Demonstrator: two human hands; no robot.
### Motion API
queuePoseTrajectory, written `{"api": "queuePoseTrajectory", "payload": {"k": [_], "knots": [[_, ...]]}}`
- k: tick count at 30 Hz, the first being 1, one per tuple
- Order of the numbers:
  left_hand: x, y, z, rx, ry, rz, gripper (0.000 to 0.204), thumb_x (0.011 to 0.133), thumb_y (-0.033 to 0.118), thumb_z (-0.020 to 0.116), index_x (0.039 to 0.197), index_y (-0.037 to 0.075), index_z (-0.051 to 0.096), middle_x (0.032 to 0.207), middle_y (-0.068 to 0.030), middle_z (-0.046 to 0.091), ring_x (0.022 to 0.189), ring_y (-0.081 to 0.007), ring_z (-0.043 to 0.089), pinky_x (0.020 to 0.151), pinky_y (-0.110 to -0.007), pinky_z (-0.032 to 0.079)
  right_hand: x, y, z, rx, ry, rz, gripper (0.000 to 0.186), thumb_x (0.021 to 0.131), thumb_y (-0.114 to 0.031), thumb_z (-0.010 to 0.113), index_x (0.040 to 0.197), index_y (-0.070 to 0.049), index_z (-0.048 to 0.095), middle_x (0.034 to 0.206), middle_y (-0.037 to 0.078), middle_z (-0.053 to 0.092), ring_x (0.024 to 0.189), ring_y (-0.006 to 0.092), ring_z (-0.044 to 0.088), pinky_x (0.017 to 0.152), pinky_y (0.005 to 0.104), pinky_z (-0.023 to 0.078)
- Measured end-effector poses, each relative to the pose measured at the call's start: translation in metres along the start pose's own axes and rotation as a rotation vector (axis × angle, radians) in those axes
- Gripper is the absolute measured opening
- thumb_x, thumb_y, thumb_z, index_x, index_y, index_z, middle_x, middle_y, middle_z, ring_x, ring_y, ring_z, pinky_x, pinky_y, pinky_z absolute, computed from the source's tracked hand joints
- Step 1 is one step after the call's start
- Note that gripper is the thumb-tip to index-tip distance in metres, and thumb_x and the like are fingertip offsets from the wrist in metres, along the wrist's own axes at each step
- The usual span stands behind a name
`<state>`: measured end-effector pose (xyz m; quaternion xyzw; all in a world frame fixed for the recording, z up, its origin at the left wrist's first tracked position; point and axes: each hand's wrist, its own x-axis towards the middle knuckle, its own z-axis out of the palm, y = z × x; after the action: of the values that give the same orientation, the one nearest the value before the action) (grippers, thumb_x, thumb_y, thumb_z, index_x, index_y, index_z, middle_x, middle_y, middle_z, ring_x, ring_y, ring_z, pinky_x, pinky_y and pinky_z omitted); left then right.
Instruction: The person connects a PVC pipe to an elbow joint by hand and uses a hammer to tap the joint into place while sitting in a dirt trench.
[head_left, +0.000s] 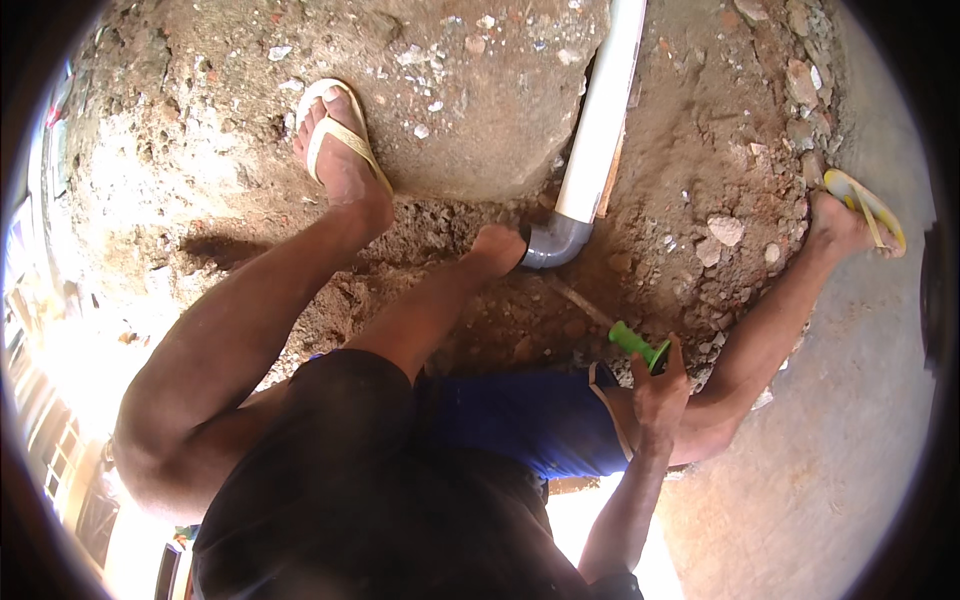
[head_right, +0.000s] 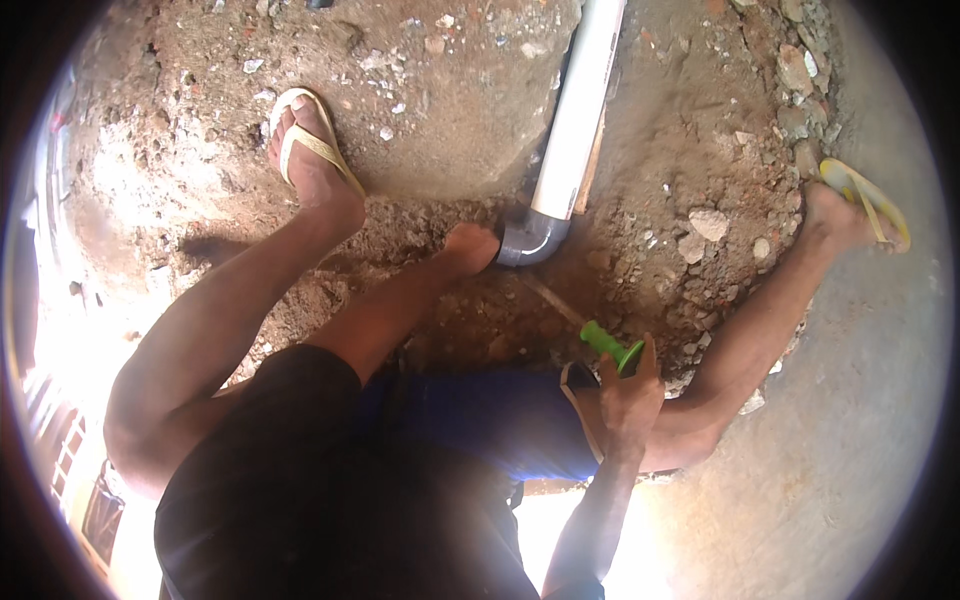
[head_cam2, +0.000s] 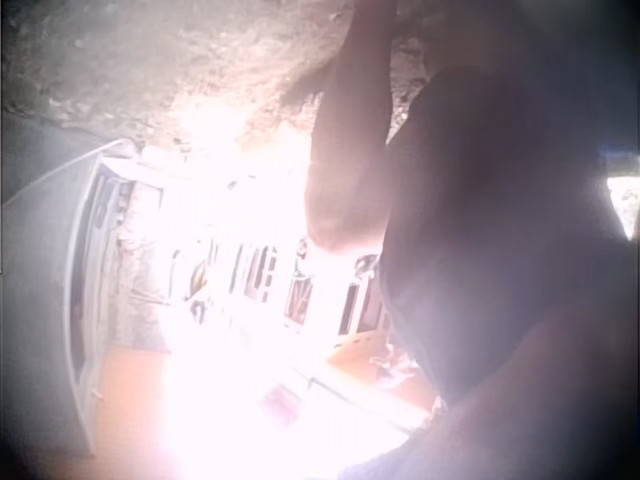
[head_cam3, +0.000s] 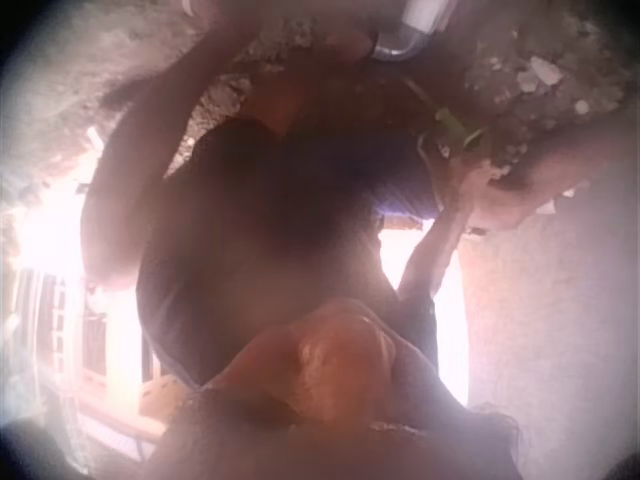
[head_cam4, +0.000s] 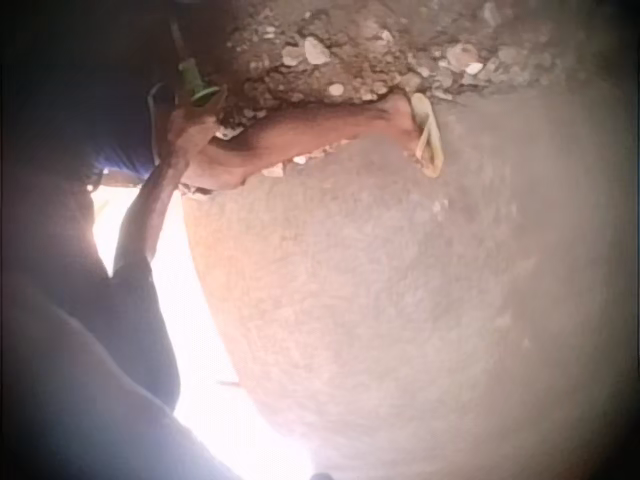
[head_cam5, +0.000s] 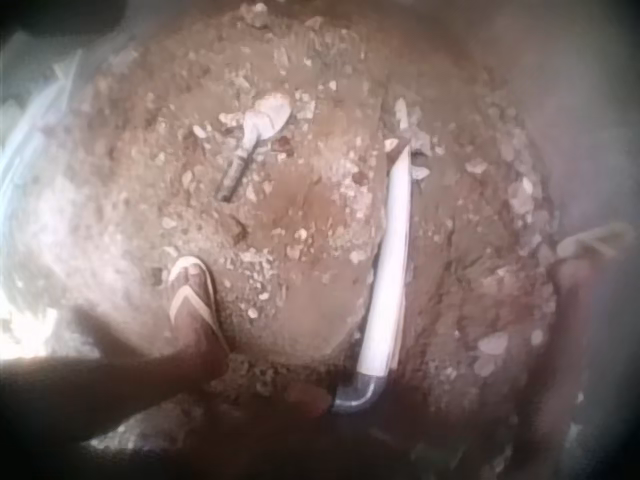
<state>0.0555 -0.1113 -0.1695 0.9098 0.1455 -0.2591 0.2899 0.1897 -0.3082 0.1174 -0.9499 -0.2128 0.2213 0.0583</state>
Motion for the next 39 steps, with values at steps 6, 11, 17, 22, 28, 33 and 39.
{"api": "queuePoseTrajectory", "payload": {"k": [6, 11, 17, 22, 28, 33, 39], "knots": [[-0.03, -0.037, -0.037, 0.194, -0.137, -0.063, 0.014, 0.08, 0.007, 0.067, 0.091, 0.006, 0.076, 0.093, -0.0108, 0.072, 0.086, -0.0261, 0.072, 0.069, -0.04, 0.058, 0.005, 0.0, -0.009, -0.01, -0.011, 0.033, 0.066, 0.078, -0.024, 0.075, 0.131, 0.008, 0.053, 0.102, 0.03, 0.068, 0.096, 0.0357, 0.069, 0.081, 0.0398, 0.053], [-0.055, -0.068, -0.069, 0.117, -0.216, -0.155, 0.013, 0.077, 0.008, 0.07, 0.089, 0.006, 0.074, 0.095, -0.013, 0.071, 0.085, -0.0279, 0.071, 0.067, -0.042, 0.058, 0.012, 0.002, -0.018, 0.011, 0.009, -0.015, 0.063, 0.078, -0.022, 0.074, 0.13, 0.007, 0.055, 0.101, 0.031, 0.068, 0.092, 0.0378, 0.071, 0.079, 0.0416, 0.055], [-0.023, -0.008, -0.01, -0.477, 0.235, -0.197, 0.038, 0.077, 0.005, 0.064, 0.114, 0.002, 0.063, 0.119, -0.021, 0.062, 0.111, -0.0359, 0.061, 0.09, -0.046, 0.051, 0.01, -0.016, -0.054, 0.082, 0.016, -0.066, 0.063, 0.078, -0.017, 0.073, 0.133, 0.006, 0.054, 0.104, 0.027, 0.069, 0.093, 0.0353, 0.07, 0.079, 0.0373, 0.055], [-0.006, 0.009, 0.004, -0.549, 0.218, -0.075, 0.078, 0.074, 0.004, 0.067, 0.144, 0.002, 0.035, 0.141, -0.0213, 0.047, 0.126, -0.0382, 0.05, 0.104, -0.045, 0.044, 0.013, -0.009, -0.111, 0.294, -0.206, -0.089, 0.064, 0.078, 0.002, 0.071, 0.139, 0.003, 0.049, 0.126, 0.024, 0.061, 0.113, 0.0336, 0.061, 0.087, 0.0411, 0.053], [-0.002, 0.007, 0.011, -0.73, 0.13, -0.112, 0.102, 0.07, 0.025, 0.083, 0.15, 0.002, 0.025, 0.148, -0.0233, 0.038, 0.135, -0.0365, 0.042, 0.111, -0.048, 0.037, 0.095, -0.01, -0.094, -0.604, -0.434, -0.392, 0.055, 0.076, 0.008, 0.067, 0.13, 0.0, 0.057, 0.119, 0.02, 0.064, 0.11, 0.0327, 0.062, 0.09, 0.0383, 0.051], [-0.003, 0.002, -0.002, -0.752, 0.089, -0.15, 0.099, 0.072, 0.043, 0.083, 0.146, 0.002, 0.031, 0.146, -0.0227, 0.041, 0.131, -0.0374, 0.046, 0.108, -0.048, 0.039, 0.129, -0.021, -0.011, -1.369, -0.474, -0.511, 0.034, 0.084, -0.009, 0.063, 0.117, -0.005, 0.066, 0.111, 0.015, 0.066, 0.104, 0.03, 0.062, 0.089, 0.0404, 0.049], [0.03, 0.01, -0.038, -0.88, 0.178, -0.177, 0.081, 0.084, 0.051, 0.071, 0.138, -0.003, 0.041, 0.132, -0.026, 0.054, 0.122, -0.0388, 0.055, 0.103, -0.046, 0.044, 0.208, -0.071, 0.052, -0.907, -0.577, -0.353, 0.035, 0.096, -0.021, 0.047, 0.121, -0.002, 0.063, 0.113, 0.022, 0.067, 0.109, 0.0381, 0.063, 0.097, 0.0499, 0.047]]}}
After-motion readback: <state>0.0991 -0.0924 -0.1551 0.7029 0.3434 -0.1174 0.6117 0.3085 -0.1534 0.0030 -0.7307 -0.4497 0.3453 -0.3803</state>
